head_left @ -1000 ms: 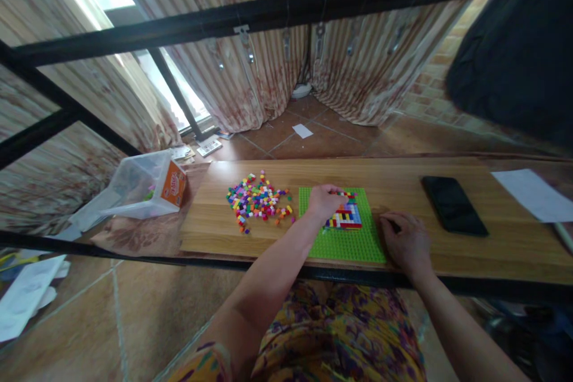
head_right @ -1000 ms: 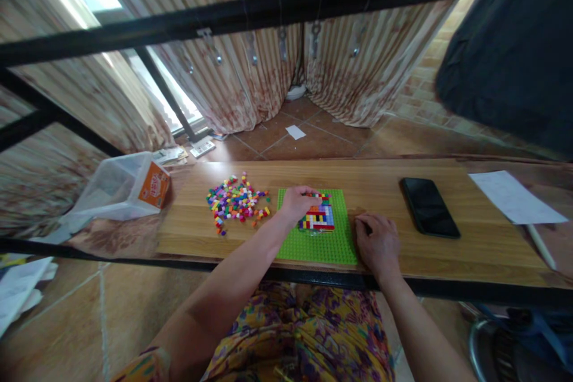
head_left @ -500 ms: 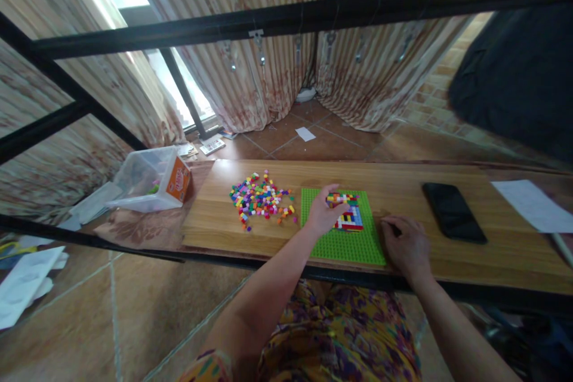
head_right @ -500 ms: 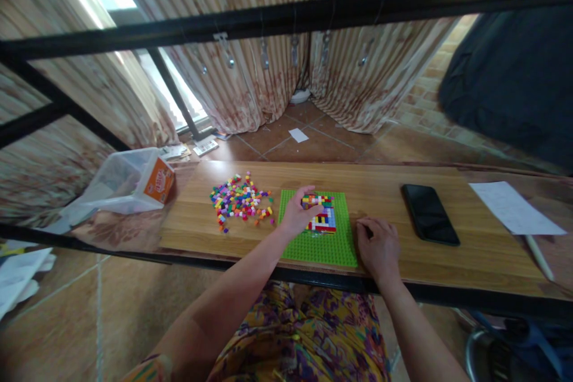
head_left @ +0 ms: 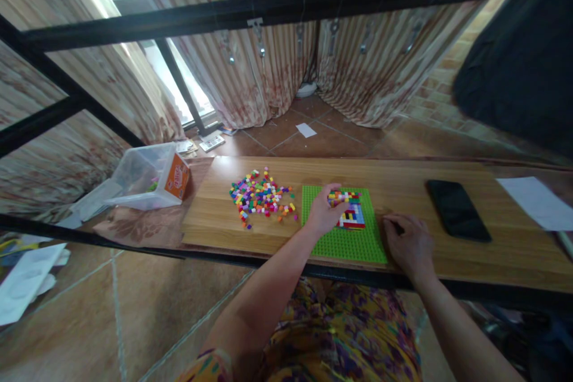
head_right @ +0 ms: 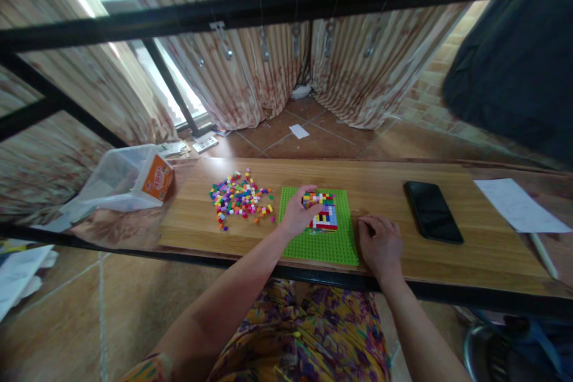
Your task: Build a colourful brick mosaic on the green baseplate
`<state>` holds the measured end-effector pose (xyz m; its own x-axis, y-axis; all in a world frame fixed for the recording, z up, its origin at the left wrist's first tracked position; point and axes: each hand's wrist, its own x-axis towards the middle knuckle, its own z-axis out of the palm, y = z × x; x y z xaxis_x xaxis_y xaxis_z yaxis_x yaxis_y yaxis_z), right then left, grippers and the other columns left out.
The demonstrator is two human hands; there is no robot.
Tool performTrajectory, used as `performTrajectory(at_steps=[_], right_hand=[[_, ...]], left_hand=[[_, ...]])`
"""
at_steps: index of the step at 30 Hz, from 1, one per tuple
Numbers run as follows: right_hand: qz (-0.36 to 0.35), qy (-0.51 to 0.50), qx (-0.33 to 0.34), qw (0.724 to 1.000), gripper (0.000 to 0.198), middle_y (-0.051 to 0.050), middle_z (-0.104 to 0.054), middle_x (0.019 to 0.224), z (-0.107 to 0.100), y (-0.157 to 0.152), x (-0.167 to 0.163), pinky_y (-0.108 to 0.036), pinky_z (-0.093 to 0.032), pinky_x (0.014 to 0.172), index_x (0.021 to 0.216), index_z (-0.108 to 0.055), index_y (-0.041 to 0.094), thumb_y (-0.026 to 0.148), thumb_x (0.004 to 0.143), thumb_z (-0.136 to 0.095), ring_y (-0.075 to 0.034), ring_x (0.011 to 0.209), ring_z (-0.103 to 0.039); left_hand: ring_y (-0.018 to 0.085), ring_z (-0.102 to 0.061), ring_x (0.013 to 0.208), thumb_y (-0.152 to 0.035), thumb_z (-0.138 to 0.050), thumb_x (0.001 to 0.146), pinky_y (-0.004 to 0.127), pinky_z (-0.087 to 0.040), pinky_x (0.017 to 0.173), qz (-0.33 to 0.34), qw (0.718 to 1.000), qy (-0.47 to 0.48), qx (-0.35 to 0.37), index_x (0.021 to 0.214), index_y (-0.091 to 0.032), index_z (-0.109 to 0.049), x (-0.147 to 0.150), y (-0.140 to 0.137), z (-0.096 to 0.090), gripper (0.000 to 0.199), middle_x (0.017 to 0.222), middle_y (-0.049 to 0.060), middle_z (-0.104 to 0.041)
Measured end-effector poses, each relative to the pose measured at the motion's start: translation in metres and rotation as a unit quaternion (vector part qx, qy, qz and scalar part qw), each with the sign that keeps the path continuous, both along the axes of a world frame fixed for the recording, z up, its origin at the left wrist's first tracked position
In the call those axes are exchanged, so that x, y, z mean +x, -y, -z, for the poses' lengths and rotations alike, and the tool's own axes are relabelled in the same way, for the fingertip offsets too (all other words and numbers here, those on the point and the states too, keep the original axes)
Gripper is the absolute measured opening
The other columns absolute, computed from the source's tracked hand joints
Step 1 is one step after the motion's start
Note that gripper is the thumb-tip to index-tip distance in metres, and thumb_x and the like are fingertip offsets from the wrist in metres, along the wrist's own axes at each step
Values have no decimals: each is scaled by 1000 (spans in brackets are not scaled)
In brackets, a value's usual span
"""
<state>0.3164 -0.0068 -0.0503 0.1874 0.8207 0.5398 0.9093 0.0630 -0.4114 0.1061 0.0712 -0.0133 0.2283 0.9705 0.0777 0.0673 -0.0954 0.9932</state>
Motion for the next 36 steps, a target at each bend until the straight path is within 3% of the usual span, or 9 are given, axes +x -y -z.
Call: performTrajectory(at_steps=[22,36], right_hand=[[-1,-11,-11,1000,27,-10,-72,88,-1,1,-2,-41,-45,82,83,-70,19,37,89,-50,-24,85,-62],[-1,-10,-5,1000,28,-10,-72,88,0,0,0,-43,-46,84,83,-71,19,38,89,-51,-25,87,-63]], left_hand=[[15,-60,84,-16,-71,74,30,-49,86,4,1000,-14,-10,112,-20,-59,-3,-1,-1,40,97,1,-65],[15,-61,85,-18,-72,73,29,-49,83,10,1000,-25,-15,110,-20,-61,-26,10,-2,38,96,1,-65]])
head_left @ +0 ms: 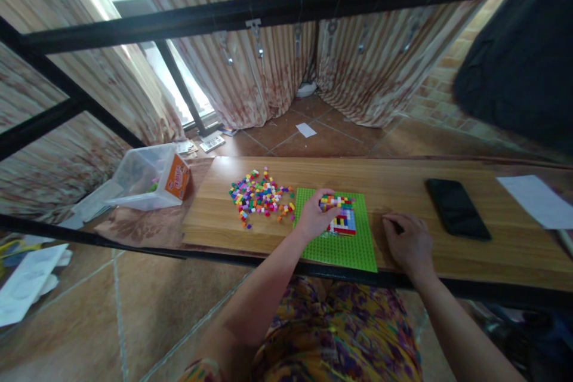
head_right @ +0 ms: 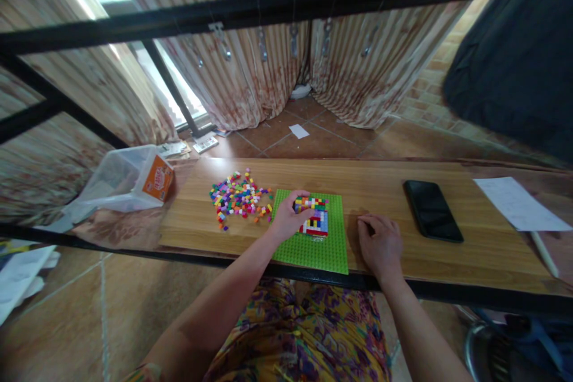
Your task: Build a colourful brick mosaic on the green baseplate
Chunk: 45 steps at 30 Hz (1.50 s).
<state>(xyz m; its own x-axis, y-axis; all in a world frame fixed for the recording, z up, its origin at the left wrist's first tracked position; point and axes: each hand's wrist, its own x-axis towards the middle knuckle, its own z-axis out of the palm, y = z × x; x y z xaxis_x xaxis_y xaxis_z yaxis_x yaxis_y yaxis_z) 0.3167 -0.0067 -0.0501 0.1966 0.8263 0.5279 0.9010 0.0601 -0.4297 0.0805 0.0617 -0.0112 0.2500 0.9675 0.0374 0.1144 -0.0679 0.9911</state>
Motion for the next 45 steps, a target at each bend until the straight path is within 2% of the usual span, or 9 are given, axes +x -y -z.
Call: performTrajectory(at_steps=[18,45], right_hand=[[2,5,-1,1000,27,-10,-72,90,1,1,0,-42,-47,84,84,-71,19,37,89,-51,-24,85,-63],[4,-2,-4,1000,26,-10,-72,89,-2,1,-1,-42,-47,84,82,-70,19,36,88,-51,-25,87,-64]], left_hand=[[13,-58,75,-19,-72,72,25,-47,76,-39,999,-27,7,108,-19,-62,-28,-5,-3,37,89,-1,-64],[11,-55,69,-22,-72,73,22,-45,68,-42,999,-8,10,107,-19,-62,-26,-3,-3,36,84,-2,-62]])
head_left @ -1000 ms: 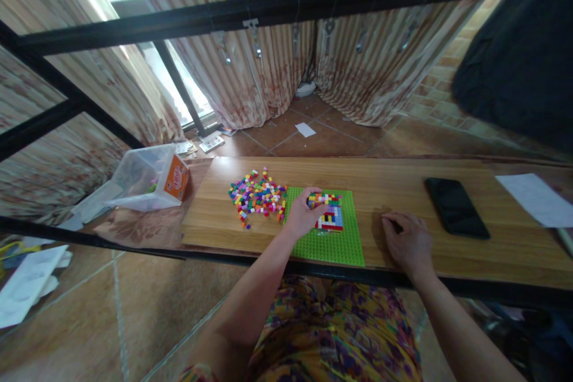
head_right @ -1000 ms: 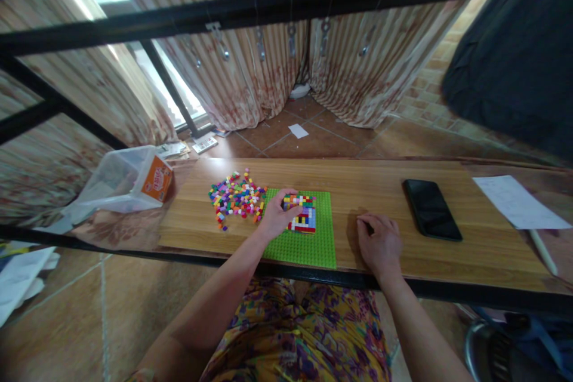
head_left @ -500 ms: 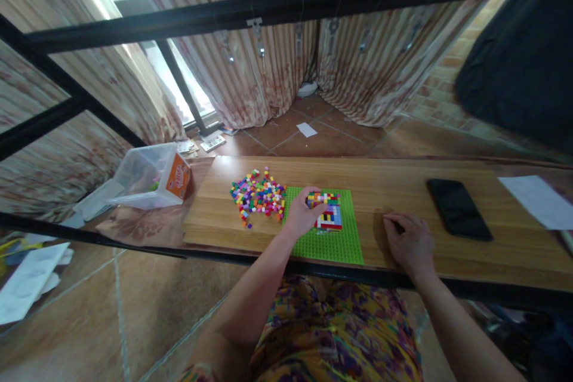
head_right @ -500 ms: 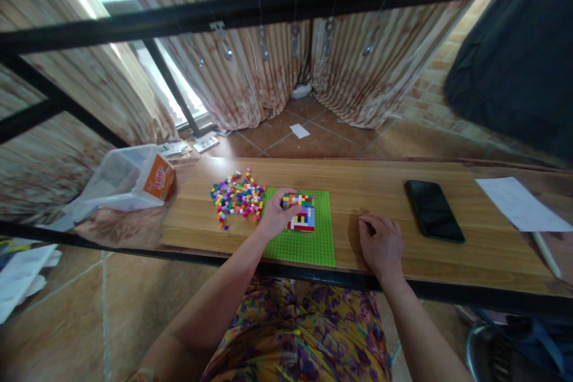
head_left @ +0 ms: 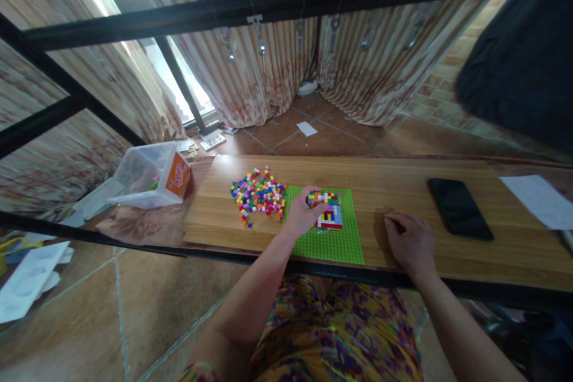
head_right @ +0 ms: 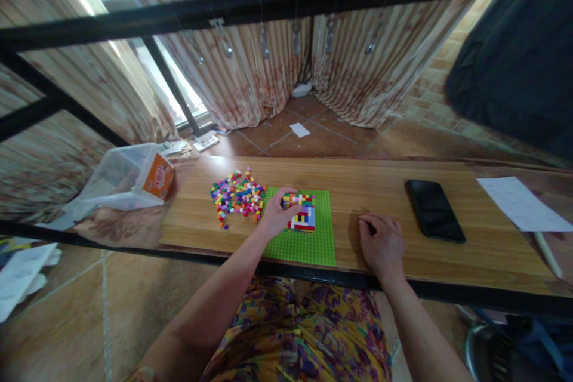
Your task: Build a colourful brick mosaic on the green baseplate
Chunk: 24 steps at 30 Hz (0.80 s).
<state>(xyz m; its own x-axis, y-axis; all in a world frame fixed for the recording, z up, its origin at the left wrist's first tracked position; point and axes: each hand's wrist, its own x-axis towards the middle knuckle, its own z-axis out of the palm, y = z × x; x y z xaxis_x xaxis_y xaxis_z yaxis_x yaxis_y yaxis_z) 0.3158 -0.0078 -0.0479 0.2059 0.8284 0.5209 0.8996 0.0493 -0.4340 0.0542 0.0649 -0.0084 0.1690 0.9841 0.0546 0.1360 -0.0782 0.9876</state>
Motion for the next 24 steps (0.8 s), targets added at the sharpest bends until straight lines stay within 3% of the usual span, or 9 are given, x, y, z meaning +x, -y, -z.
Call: performTrajectory(at_steps=[10,24], right_hand=[[-8,0,-8,1000,27,-10,-72,90,2,0,2,-42,-46,86,83,-70,19,37,88,-51,-24,86,-63],[-6,3,3,1000,28,-10,-72,90,3,0,2,-41,-47,83,83,-71,19,37,89,-51,-24,87,-64]], left_hand=[[11,-49,62,-35,-62,85,21,-40,59,2,1000,-5,6,106,-19,-61,-1,0,3,26,73,-3,-55],[11,-48,62,-35,-60,86,22,-39,60,5,1000,-4,14,105,-19,-61,-1,0,2,24,73,-3,-54]])
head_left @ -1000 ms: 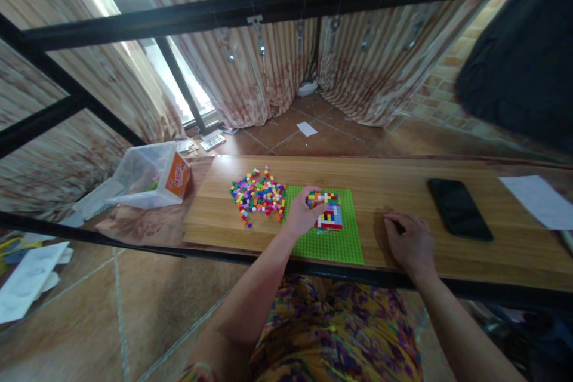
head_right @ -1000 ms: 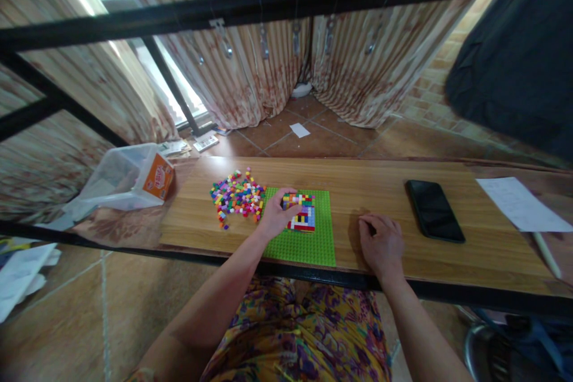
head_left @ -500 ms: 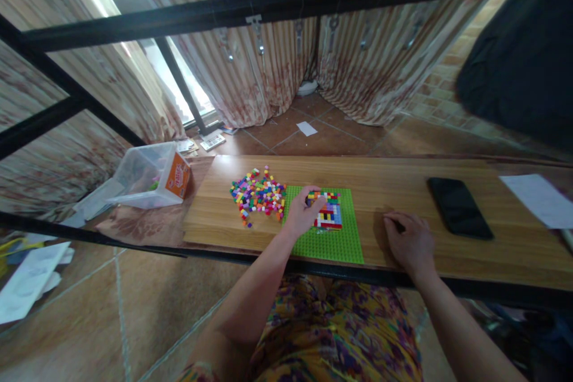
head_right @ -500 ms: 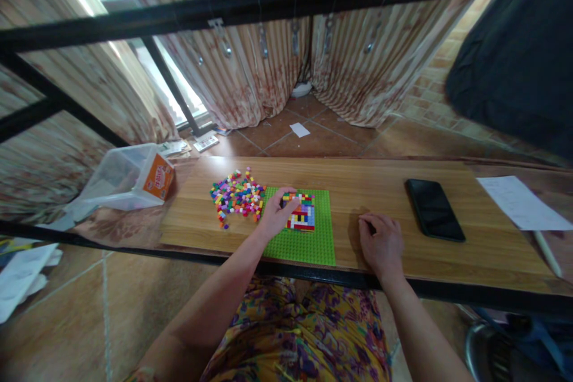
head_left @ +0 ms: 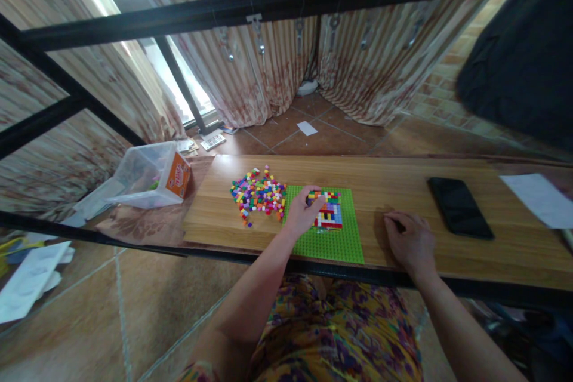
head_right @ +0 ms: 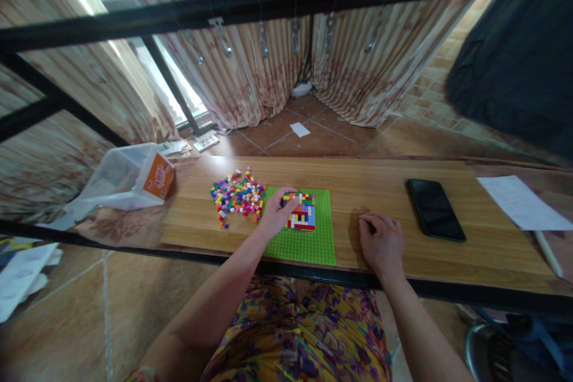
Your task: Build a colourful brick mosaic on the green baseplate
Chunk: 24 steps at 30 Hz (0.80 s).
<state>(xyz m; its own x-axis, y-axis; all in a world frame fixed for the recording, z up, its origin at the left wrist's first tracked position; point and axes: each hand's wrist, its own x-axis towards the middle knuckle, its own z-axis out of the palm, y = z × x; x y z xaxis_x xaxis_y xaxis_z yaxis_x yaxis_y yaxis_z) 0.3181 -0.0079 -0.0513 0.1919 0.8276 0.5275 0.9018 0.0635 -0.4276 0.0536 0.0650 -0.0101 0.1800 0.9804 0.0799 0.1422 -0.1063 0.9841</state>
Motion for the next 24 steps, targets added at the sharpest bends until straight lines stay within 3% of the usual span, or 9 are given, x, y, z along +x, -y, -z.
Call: performTrajectory(at_steps=[24], right_hand=[[1,5,1,1000,26,-10,-72,89,-2,0,-1,-41,-47,85,82,-70,19,36,89,-51,-24,86,-64]], left_hand=[[12,-51,70,-23,-60,82,23,-42,67,0,1000,-18,23,105,-19,-60,-2,-1,0,24,84,-1,-59]])
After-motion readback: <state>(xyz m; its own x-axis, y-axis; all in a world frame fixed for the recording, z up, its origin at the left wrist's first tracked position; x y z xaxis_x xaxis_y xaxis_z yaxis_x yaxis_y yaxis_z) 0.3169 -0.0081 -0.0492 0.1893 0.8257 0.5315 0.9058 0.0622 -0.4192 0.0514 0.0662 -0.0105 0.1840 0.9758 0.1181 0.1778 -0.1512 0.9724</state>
